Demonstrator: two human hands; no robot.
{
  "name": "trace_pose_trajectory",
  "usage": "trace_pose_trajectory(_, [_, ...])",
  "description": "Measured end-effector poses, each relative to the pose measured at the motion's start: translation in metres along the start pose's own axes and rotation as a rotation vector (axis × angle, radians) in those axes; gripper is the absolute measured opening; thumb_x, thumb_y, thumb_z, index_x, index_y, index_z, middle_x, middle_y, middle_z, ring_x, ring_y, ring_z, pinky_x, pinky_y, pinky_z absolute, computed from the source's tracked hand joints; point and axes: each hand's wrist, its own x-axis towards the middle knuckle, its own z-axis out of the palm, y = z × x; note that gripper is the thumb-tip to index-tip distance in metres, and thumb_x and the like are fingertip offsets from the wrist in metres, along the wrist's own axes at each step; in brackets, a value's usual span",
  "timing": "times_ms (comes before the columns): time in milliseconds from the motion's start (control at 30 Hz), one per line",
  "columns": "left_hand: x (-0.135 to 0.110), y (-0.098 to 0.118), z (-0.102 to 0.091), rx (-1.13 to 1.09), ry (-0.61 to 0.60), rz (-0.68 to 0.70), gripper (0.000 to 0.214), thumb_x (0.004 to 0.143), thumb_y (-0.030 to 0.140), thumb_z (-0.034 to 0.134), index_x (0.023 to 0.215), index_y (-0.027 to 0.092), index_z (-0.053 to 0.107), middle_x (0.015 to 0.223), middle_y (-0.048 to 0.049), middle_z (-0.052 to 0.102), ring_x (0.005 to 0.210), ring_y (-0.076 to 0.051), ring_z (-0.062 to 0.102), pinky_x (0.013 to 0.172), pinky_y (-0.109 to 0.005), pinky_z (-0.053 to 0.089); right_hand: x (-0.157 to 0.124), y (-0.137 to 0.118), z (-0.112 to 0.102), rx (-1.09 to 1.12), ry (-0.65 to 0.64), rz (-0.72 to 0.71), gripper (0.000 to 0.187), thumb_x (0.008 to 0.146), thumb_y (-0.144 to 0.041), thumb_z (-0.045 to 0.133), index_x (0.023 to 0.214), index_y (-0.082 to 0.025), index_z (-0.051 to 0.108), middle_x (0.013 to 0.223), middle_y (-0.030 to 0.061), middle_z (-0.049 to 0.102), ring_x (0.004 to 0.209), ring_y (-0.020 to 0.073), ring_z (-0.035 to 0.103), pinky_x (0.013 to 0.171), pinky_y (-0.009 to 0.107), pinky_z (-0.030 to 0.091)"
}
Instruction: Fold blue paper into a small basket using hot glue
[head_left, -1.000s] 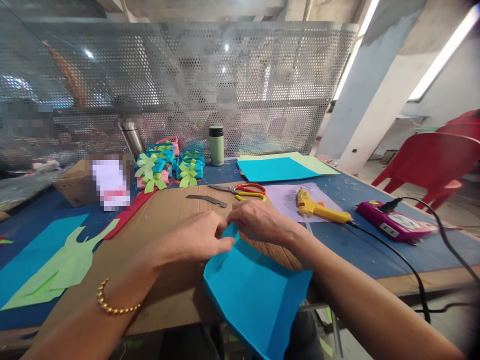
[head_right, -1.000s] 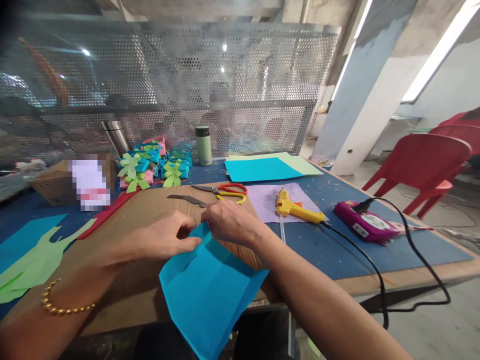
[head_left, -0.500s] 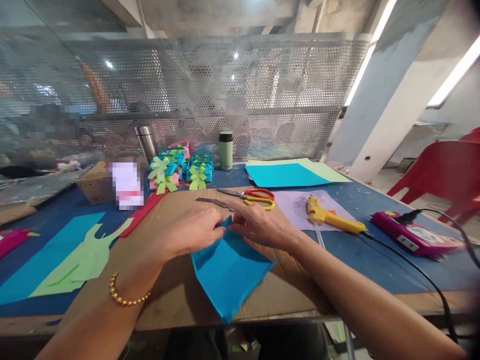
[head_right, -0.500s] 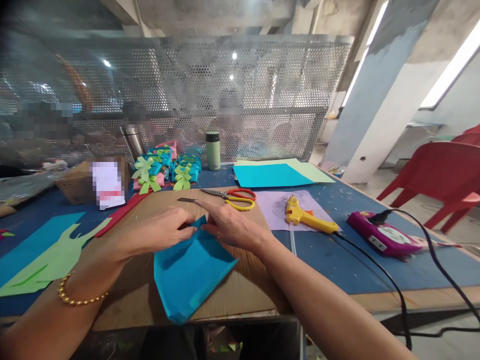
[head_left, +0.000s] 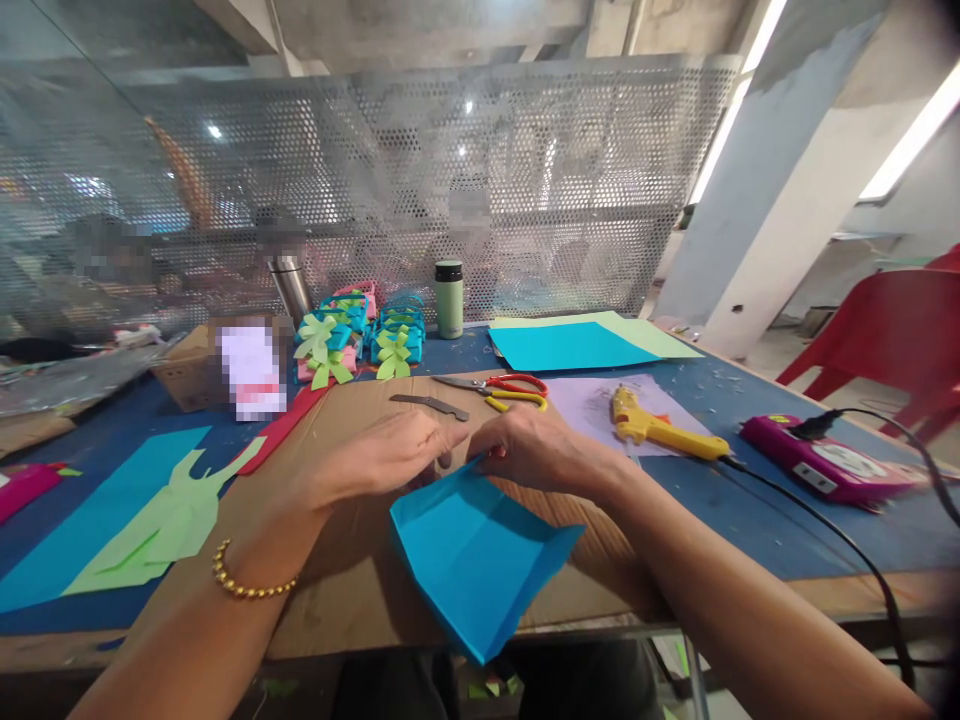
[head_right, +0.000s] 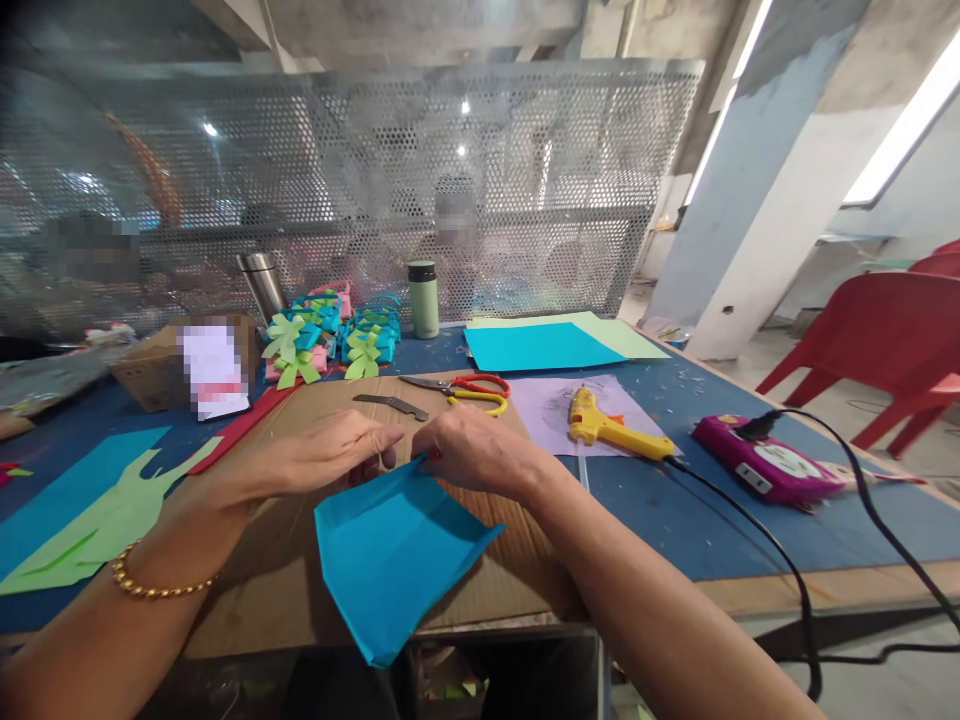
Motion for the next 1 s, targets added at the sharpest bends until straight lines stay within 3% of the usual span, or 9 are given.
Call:
trace_pose_trajectory(200, [0.004, 0.001, -0.001, 0.270, -0.220, -0.041, 0.021, 0.088, 0.031, 0.049, 0.078, 0.018, 0.061, 0.073, -0.0004, 0.060, 0.068, -0.016, 0.052, 0.057, -0.027, 0.033, -0.005, -0.006, -0.008, -0.041, -0.114, -0.046, 0.030, 0.078, -0.002, 0.059, 0.091, -0.021, 0.079, 0.087, 0.0034, 0.076, 0.076, 0.0161, 0.066, 0.061, 0.024, 0.035])
trace_pose_trajectory(500, [0.008, 0.006, 0.004, 0.223, -0.323, -0.099, 0.016, 0.080, 0.033, 0.063, 0.076, 0.019, 0.056, 0.068, 0.0031, 0.052, 0.068, -0.015, 0.048, 0.057, -0.028, 0.030, -0.009, -0.011, -0.013, -0.037, -0.186, -0.034, 0.040, 0.079, 0.000, 0.053, 0.099, -0.024, 0.079, 0.093, 0.0035, 0.075, 0.080, 0.0166, 0.067, 0.066, 0.025, 0.040])
trace_pose_trajectory(667, [0.010, -0.002, 0.006, 0.148, -0.322, -0.118, 0.019, 0.077, 0.032, 0.068, 0.074, 0.019, 0.054, 0.070, 0.0036, 0.053, 0.069, -0.015, 0.047, 0.058, -0.027, 0.030, -0.002, -0.006, -0.012, 0.043, -0.061, 0.101, 0.026, 0.086, -0.005, 0.054, 0.093, -0.016, 0.076, 0.087, 0.0049, 0.076, 0.079, 0.0158, 0.068, 0.069, 0.023, 0.044])
trace_pose_trajectory(767, [0.013, -0.007, 0.009, 0.108, -0.334, -0.103, 0.022, 0.075, 0.032, 0.069, 0.071, 0.019, 0.051, 0.069, 0.0037, 0.052, 0.068, -0.015, 0.045, 0.057, -0.027, 0.029, 0.003, 0.002, -0.011, 0.134, 0.026, 0.249, 0.019, 0.086, -0.009, 0.055, 0.083, -0.014, 0.073, 0.069, 0.0029, 0.070, 0.063, 0.0132, 0.064, 0.059, 0.022, 0.044])
trace_pose_trajectory(867, [0.015, -0.011, 0.010, 0.100, -0.341, -0.083, 0.024, 0.075, 0.032, 0.069, 0.069, 0.019, 0.049, 0.066, 0.0044, 0.049, 0.066, -0.014, 0.042, 0.056, -0.027, 0.028, 0.006, 0.008, -0.010, 0.366, 0.060, 0.392, 0.018, 0.086, -0.017, 0.056, 0.072, -0.014, 0.065, 0.057, 0.0007, 0.062, 0.051, 0.0125, 0.061, 0.049, 0.021, 0.043])
trace_pose_trajectory(1000, [0.017, -0.015, 0.012, 0.079, -0.354, -0.074, 0.023, 0.075, 0.033, 0.068, 0.069, 0.019, 0.051, 0.065, 0.0045, 0.049, 0.065, -0.014, 0.042, 0.056, -0.027, 0.029, 0.007, 0.010, -0.010, 0.506, 0.134, 0.398, 0.016, 0.081, -0.022, 0.054, 0.066, -0.017, 0.056, 0.055, -0.0015, 0.059, 0.049, 0.0119, 0.058, 0.045, 0.021, 0.040])
